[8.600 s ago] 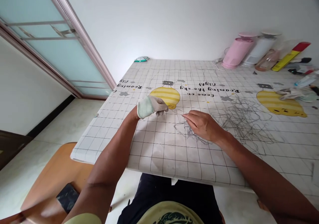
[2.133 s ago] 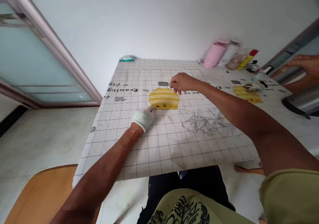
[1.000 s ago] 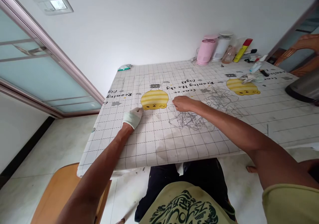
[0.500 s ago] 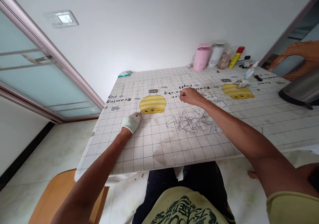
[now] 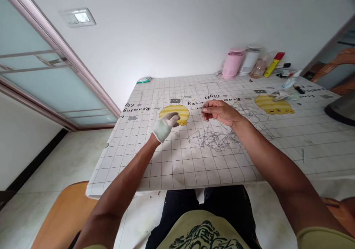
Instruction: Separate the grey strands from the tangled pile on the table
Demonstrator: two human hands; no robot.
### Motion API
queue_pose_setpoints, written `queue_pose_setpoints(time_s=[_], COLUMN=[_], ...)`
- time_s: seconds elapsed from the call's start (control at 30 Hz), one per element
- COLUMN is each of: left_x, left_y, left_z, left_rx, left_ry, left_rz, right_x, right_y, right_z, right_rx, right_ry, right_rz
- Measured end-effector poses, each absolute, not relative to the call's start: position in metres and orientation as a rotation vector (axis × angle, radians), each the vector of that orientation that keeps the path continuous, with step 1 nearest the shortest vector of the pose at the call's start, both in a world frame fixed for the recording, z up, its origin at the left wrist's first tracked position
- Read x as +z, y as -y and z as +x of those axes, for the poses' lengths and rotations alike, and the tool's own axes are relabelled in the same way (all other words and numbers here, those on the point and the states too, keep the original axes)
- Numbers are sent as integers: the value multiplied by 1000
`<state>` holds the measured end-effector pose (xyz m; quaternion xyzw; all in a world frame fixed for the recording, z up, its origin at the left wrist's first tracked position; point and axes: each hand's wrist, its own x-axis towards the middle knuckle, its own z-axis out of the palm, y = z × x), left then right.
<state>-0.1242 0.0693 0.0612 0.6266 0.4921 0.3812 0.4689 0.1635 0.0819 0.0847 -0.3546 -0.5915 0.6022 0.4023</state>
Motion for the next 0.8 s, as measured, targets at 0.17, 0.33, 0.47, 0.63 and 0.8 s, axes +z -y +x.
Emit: queue_pose_setpoints(time_s=[0.17,0.33,0.47,0.63,0.8], left_x=[65,48,43,42,37], left_y=[-76,-88,-90,-89,-88], left_z=[-103,-102,-104,-105,-103], left_rx=[952,965,960,936,898], left_ry=[-1036,-1029,-1112,-1121,-1076], left_rz=[1391,1340,1317,1335,1305], right_x=[77,59,52,48,44], right_y=[-81,-86,-86,-82,-80], right_z=[143,137,139,141,141], right_rx=[1552,1573,1556,1559,1615], right_ry=[1559,1575,1561,1493,1442], right_rz=[-835,-814,-838,-875,-872])
